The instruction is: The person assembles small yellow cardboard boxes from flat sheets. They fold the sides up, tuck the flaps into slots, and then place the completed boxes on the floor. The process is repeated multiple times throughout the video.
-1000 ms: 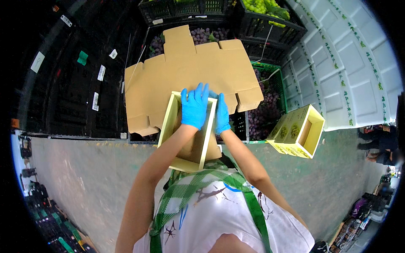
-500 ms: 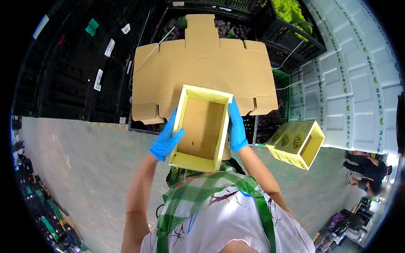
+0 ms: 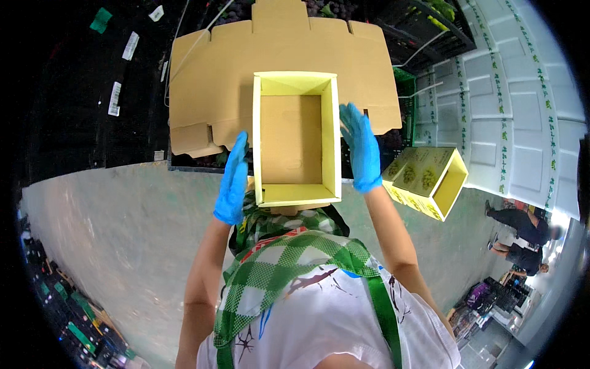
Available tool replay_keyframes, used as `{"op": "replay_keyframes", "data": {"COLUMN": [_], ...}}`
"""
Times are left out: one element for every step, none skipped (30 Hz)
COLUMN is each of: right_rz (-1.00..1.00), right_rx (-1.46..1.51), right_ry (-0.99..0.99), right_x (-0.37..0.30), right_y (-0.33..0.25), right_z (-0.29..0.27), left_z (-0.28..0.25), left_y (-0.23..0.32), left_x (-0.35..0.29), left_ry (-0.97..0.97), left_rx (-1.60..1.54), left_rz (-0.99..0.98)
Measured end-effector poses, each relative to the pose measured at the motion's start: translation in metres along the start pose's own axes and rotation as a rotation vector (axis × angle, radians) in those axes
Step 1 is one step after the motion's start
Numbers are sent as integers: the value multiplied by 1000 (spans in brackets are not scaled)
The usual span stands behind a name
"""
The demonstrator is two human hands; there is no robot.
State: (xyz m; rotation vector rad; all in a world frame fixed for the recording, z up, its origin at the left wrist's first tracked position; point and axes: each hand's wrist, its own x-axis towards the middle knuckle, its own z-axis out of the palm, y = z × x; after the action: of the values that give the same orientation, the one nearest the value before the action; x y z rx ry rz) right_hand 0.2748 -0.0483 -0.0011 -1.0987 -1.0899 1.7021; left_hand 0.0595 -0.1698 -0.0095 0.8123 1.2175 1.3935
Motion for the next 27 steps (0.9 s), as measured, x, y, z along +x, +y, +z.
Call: {"op": "replay_keyframes", "data": {"right_rz": [14,19,25,31,29,38,26,15,-65,-60,-225,-388,-479,-574,-521,-464,-420,-426,-199,49,45,166,289,296,273,251,411], "right_rx": [-43,-44,-52,-60,-69,-60,-42,-24,-192,-186,-443,-701,-811,-918,-998,-1079,-1197,-1200,-1285,-1345,-1349,-1323,-1293,-1291,-1193,-1096,-1115], "right_ry": [17,23,30,36,74,78,82,86,146,145,95,52,-125,-306,-434,-556,-712,-702,-1004,-1298,-1304,-1375,-1442,-1449,-1429,-1405,-1443], "right_x": [-12,-23,-34,-41,-46,-50,-54,-58,-62,-66,-70,-72,-67,-61,-59,-58,-52,-41,-26,-17,-12,-8,-5,-4,-4,-4,-3], "right_y": [5,7,10,12,12,14,15,16,14,3,-14,-32,-48,-58,-59,-58,-42,-31,-21,-15,-13,-11,-9,-3,3,7,-4], "right_z": [-5,-9,-12,-14,-15,-14,-13,-11,-9,-1,11,22,33,44,59,73,74,80,85,89,91,93,96,92,86,84,90], "left_z": [4,0,-8,-14,-16,-17,-18,-19,-22,-25,-28,-20,-3,11,18,21,22,23,22,22,23,23,24,27,30,32,33], "left_y": [5,-2,-8,-14,-18,-18,-17,-17,-23,-35,-42,-36,-20,-7,4,4,3,4,4,3,0,-3,-6,-6,-4,-4,-4], "left_x": [-1,-2,-3,-4,-7,-9,-11,-12,-13,-12,-12,-13,-15,-16,-16,-16,-16,-16,-14,-14,-15,-15,-15,-15,-13,-13,-15], "left_ry": [30,27,65,104,104,92,80,70,75,74,74,69,27,-15,23,11,17,26,1,-2,21,43,83,89,115,140,152], "left_rx": [27,26,105,185,190,153,115,77,86,168,250,256,53,-151,-271,-266,-263,-261,-342,-341,-312,-283,-360,-365,-369,-372,-425], "left_rz": [-109,-116,-131,-146,-154,-120,-87,-54,-61,-55,-49,-56,-122,-184,-318,-317,-327,-333,-353,-349,-318,-286,-294,-300,-291,-284,-266]}}
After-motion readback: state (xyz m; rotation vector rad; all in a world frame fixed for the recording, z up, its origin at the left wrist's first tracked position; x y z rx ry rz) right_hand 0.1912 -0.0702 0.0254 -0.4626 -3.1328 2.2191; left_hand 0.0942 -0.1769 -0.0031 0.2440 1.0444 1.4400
